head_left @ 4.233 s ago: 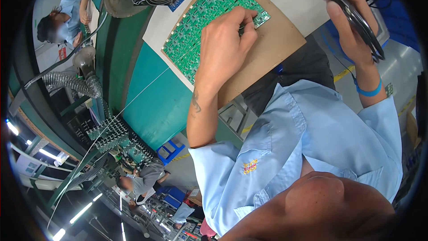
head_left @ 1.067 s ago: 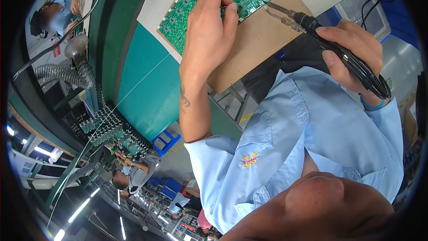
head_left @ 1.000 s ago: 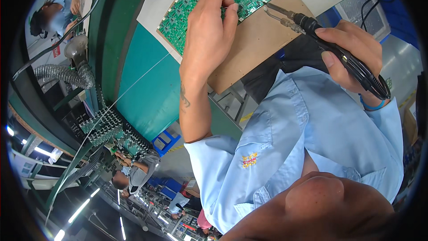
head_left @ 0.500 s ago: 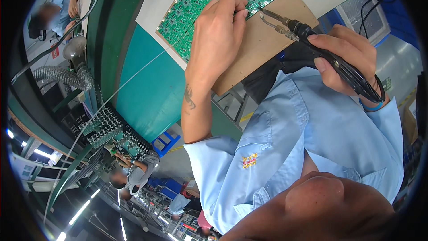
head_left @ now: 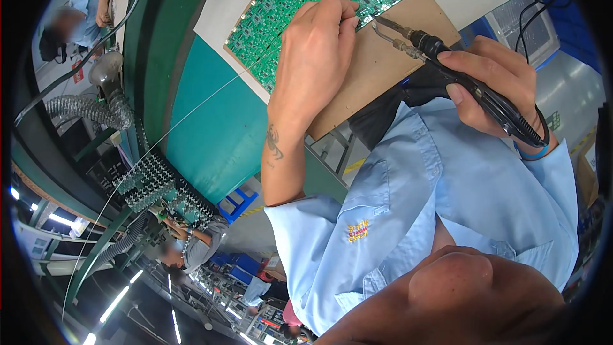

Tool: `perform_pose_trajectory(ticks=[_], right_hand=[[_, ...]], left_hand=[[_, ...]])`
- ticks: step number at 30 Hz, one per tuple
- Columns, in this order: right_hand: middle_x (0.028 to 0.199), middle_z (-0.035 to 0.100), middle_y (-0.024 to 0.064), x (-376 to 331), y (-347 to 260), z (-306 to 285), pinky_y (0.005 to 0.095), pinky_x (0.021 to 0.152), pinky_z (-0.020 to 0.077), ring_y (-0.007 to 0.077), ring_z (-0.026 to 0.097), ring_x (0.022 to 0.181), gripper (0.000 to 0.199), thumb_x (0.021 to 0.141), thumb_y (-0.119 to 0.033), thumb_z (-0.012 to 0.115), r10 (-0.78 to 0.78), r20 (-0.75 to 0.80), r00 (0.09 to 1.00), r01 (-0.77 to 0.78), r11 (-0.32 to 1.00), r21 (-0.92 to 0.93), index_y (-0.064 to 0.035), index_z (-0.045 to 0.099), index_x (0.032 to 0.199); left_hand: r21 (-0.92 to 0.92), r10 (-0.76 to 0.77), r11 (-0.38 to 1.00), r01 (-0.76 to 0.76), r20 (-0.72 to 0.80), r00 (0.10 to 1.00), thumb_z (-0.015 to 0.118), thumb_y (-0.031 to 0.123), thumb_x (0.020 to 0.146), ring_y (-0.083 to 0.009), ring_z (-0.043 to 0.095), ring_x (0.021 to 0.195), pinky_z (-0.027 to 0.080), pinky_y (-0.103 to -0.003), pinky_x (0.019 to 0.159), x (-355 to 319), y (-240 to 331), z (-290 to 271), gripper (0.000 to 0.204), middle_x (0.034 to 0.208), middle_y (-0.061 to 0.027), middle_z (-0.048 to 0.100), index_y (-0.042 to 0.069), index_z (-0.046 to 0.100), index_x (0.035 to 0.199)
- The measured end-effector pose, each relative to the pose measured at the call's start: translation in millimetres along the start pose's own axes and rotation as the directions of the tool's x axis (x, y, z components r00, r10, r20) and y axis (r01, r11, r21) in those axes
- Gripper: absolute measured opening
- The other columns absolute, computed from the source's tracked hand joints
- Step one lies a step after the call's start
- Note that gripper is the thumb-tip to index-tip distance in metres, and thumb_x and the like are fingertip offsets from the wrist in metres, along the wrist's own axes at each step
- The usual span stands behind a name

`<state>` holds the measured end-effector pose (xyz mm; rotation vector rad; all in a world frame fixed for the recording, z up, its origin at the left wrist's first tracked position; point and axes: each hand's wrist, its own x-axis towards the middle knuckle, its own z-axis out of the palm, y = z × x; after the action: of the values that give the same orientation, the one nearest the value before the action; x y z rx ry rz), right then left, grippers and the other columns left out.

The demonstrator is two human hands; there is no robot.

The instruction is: Soldering components onto a printed circuit board at a manual assembly station.

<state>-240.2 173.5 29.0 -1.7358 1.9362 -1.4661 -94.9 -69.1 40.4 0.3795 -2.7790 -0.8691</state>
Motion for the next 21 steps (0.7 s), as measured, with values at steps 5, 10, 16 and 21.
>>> perform_pose_trajectory(ticks=[5,10,16,21], right_hand=[[0.079,0.064,0.0098,0.4,0.6,-0.1,0.0292,0.053,0.0425,0.02,0.051,0.061,0.032,0.088,-0.013,0.076,0.005,0.012,1.0,-0.005,1.0,0.009,0.0037,0.077,0.116],[0.079,0.064,0.0102,1.0,1.1,-1.4,0.029,0.053,0.0424,0.02,0.051,0.061,0.032,0.088,-0.013,0.076,0.009,0.032,0.999,-0.009,1.0,0.01,0.0037,0.077,0.116],[0.079,0.064,0.0105,2.2,0.1,-0.8,0.0287,0.053,0.0423,0.02,0.051,0.06,0.032,0.088,-0.013,0.076,0.001,0.028,1.0,-0.001,1.0,0.015,0.0039,0.077,0.115],[0.079,0.064,0.0105,3.3,-1.7,-0.4,0.0287,0.053,0.0423,0.02,0.051,0.06,0.032,0.088,-0.014,0.076,-0.005,0.02,1.0,0.005,1.0,0.011,0.0041,0.077,0.114]], left_hand=[[-0.025,0.011,1.0,-0.011,-0.022,1.0,0.071,-0.002,0.091,-0.0303,0.069,0.089,0.057,-0.04,0.082,1.0,-0.5,2.1,0.008,0.1,-0.012,0.078,-0.001,0.068,0.099],[-0.007,0.044,0.999,-0.044,-0.022,0.999,0.072,0.0,0.091,-0.0297,0.068,0.087,0.056,-0.039,0.082,3.6,-2.7,3.0,0.007,0.096,-0.0112,0.076,0.0,0.071,0.098],[-0.011,0.014,1.0,-0.014,-0.012,1.0,0.073,0.001,0.091,-0.0293,0.067,0.085,0.055,-0.039,0.081,6.2,-2.3,3.8,0.006,0.093,-0.011,0.074,0.0,0.071,0.097],[-0.019,-0.008,1.0,0.008,-0.003,1.0,0.074,0.002,0.091,-0.0292,0.067,0.084,0.055,-0.04,0.08,5.9,-1.8,2.0,0.006,0.092,-0.0113,0.074,0.0,0.071,0.097]])
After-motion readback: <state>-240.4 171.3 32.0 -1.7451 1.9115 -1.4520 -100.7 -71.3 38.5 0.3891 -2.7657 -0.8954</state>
